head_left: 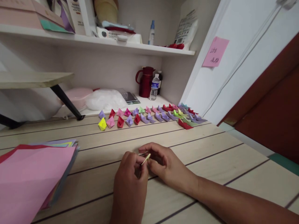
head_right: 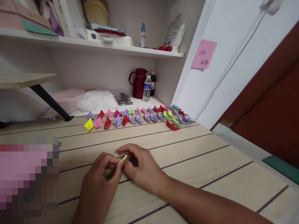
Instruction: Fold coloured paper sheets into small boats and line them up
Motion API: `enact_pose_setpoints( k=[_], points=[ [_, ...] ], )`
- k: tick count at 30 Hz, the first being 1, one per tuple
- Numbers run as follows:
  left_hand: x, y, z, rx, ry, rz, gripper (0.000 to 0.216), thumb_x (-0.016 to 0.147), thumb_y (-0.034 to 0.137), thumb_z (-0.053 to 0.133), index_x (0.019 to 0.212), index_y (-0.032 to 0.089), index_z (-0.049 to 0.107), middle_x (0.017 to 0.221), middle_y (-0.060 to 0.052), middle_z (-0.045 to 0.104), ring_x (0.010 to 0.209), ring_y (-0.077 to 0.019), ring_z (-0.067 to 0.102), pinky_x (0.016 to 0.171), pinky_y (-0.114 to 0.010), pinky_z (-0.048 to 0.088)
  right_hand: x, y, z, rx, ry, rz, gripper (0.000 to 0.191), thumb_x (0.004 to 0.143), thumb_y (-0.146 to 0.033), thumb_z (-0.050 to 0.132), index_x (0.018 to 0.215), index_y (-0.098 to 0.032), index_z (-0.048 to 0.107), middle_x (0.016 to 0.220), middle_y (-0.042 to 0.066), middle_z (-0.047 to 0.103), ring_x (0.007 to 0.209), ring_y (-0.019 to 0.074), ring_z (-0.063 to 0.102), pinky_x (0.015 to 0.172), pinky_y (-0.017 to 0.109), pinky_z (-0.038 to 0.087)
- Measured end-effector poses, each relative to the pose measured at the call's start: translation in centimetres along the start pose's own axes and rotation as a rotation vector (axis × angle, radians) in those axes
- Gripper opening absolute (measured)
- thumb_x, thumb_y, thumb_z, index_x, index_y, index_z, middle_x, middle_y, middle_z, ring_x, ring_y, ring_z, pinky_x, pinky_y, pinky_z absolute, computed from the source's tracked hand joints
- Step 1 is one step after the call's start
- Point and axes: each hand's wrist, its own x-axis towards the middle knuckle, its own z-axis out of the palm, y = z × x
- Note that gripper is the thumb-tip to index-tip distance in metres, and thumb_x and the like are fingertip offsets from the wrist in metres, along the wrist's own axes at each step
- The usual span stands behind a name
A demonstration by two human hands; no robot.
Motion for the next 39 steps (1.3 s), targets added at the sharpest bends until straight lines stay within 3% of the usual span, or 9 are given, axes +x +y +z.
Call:
enact_pose_setpoints(
  k=[8, 15, 20, 27, 31, 35, 37, 39],
  points=[
    [-0.1, -0.1, -0.1, 0.004, -0.016, -0.006, 0.016, 0.076, 0.012, 0.057, 0.069, 0.024, 0.053, 0.071, 0.005, 0.058, 0.065, -0.0119, 0.058, 0.062, -0.021, 0.043, 0.0, -0.3, 0.1, 0.053, 0.017, -0.006, 0.032, 0.077, -0.018, 0.057, 0.108, -0.02, 0.064, 0.098, 0.004, 0.069, 0.083, 0.0176, 0.062, 0.069, 0.027, 0.05],
    [-0.5, 0.1, 0.3, 0.013, -0.04, 0.02, 0.018, 0.076, 0.007, 0.055, 0.069, 0.024, 0.051, 0.075, 0.005, 0.058, 0.067, -0.0108, 0.059, 0.063, -0.021, 0.044, -0.1, -0.2, 0.0, 0.063, -0.011, -0.031, 0.039, 0.077, -0.006, 0.048, 0.11, -0.02, 0.064, 0.107, 0.003, 0.069, 0.091, 0.0178, 0.065, 0.079, 0.03, 0.052],
    [-0.5, -0.1, 0.4, 0.001, -0.032, -0.004, 0.018, 0.076, 0.008, 0.058, 0.071, 0.025, 0.053, 0.075, 0.005, 0.061, 0.068, -0.0115, 0.06, 0.064, -0.021, 0.045, -0.1, 0.0, 0.2, 0.085, -0.011, -0.065, 0.043, 0.078, -0.002, 0.045, 0.111, -0.02, 0.064, 0.104, 0.002, 0.07, 0.095, 0.0169, 0.065, 0.084, 0.029, 0.051],
    [-0.3, 0.0, 0.4, -0.069, -0.035, -0.009, 0.017, 0.076, 0.009, 0.059, 0.07, 0.025, 0.054, 0.073, 0.004, 0.061, 0.072, -0.0131, 0.061, 0.065, -0.022, 0.047, 0.0, -0.1, 0.3, 0.081, 0.008, -0.081, 0.041, 0.075, -0.001, 0.041, 0.103, -0.017, 0.066, 0.095, 0.003, 0.069, 0.087, 0.0167, 0.064, 0.078, 0.029, 0.05],
    [-0.3, 0.0, 0.4, -0.139, -0.032, 0.017, 0.018, 0.078, 0.009, 0.057, 0.084, 0.026, 0.056, 0.089, 0.002, 0.06, 0.076, -0.0128, 0.062, 0.072, -0.025, 0.05, 0.3, 0.5, 0.2, 0.163, 0.011, -0.069, 0.036, 0.079, -0.003, 0.045, 0.103, -0.019, 0.066, 0.094, 0.002, 0.069, 0.085, 0.0152, 0.063, 0.077, 0.027, 0.049],
    [0.1, -0.5, 0.1, -0.2, 0.026, -0.189, 0.031, 0.076, 0.019, 0.065, 0.103, 0.027, 0.054, 0.102, -0.001, 0.059, 0.075, -0.014, 0.063, 0.074, -0.031, 0.051, 1.1, 1.2, -0.2, 0.33, 0.042, -0.021, 0.023, 0.086, -0.019, 0.059, 0.109, -0.021, 0.063, 0.101, 0.003, 0.067, 0.084, 0.015, 0.065, 0.077, 0.028, 0.05],
    [0.4, -0.6, -0.1, -0.222, 0.065, -0.305, 0.034, 0.073, 0.024, 0.069, 0.104, 0.026, 0.054, 0.103, -0.002, 0.06, 0.074, -0.0153, 0.063, 0.074, -0.033, 0.05, 1.5, 1.3, -0.5, 0.39, 0.062, 0.002, 0.022, 0.086, -0.025, 0.065, 0.108, -0.02, 0.062, 0.102, 0.004, 0.067, 0.084, 0.0148, 0.066, 0.081, 0.029, 0.049],
    [0.6, -0.6, -0.3, -0.235, 0.094, -0.328, 0.026, 0.072, 0.026, 0.069, 0.096, 0.025, 0.059, 0.098, -0.002, 0.061, 0.069, -0.0148, 0.061, 0.07, -0.031, 0.048, 1.8, 1.4, -0.8, 0.414, 0.078, 0.024, 0.024, 0.085, -0.03, 0.068, 0.106, -0.02, 0.063, 0.1, 0.004, 0.068, 0.082, 0.014, 0.066, 0.081, 0.029, 0.048]
  ],
)
